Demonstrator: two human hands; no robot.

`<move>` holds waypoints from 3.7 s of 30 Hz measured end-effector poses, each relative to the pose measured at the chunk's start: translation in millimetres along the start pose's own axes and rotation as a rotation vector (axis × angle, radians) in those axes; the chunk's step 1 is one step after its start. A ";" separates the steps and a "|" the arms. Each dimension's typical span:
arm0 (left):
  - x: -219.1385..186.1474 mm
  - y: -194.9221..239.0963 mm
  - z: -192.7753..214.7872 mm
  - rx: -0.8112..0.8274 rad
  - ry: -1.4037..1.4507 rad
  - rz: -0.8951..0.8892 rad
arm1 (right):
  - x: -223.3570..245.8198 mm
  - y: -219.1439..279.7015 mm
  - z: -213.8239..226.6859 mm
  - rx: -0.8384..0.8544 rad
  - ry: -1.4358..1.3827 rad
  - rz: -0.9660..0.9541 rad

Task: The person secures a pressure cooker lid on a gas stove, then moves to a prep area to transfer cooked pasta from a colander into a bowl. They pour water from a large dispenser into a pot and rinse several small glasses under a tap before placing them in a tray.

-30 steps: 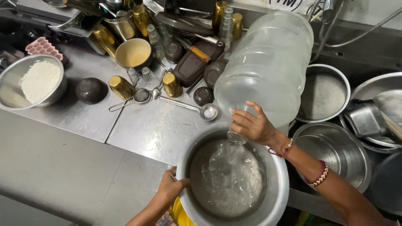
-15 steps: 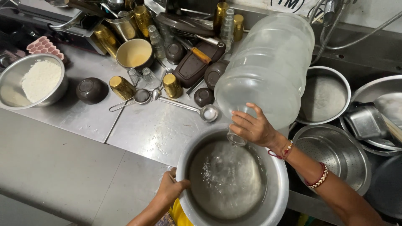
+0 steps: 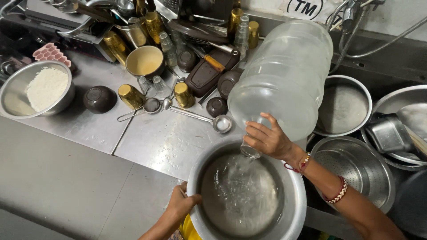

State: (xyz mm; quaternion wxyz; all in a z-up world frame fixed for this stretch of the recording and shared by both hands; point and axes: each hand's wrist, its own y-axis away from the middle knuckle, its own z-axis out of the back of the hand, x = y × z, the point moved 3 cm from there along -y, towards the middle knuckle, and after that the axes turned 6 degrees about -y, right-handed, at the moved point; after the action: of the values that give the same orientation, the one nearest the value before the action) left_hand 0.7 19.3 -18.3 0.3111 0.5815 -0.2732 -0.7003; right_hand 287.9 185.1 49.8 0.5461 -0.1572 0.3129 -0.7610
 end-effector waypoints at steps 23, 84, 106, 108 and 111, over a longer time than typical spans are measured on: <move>4.9 -2.7 -2.8 0.022 0.055 -0.071 | -1.2 -1.5 -0.6 0.004 -0.012 -0.001; -297.0 -16.9 -64.0 -0.187 -0.227 -1.294 | -259.8 -128.0 93.6 -0.136 -0.380 -0.403; -498.1 -22.8 -198.1 -0.230 0.393 -1.358 | -284.7 -88.9 101.8 -0.283 -0.390 -0.468; -523.2 -42.7 -210.6 -0.257 0.329 -1.363 | -307.1 -82.7 106.0 -0.254 -0.375 -0.545; -572.1 -79.3 -223.2 -0.197 0.281 -1.438 | -321.0 -106.1 118.2 -0.283 -0.338 -0.510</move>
State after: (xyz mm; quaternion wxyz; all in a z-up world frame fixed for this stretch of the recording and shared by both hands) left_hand 285.5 497.8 252.5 -0.1417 0.6705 0.2820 -0.6715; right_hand 392.5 469.5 240.6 0.3551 -0.4284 0.2712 -0.7854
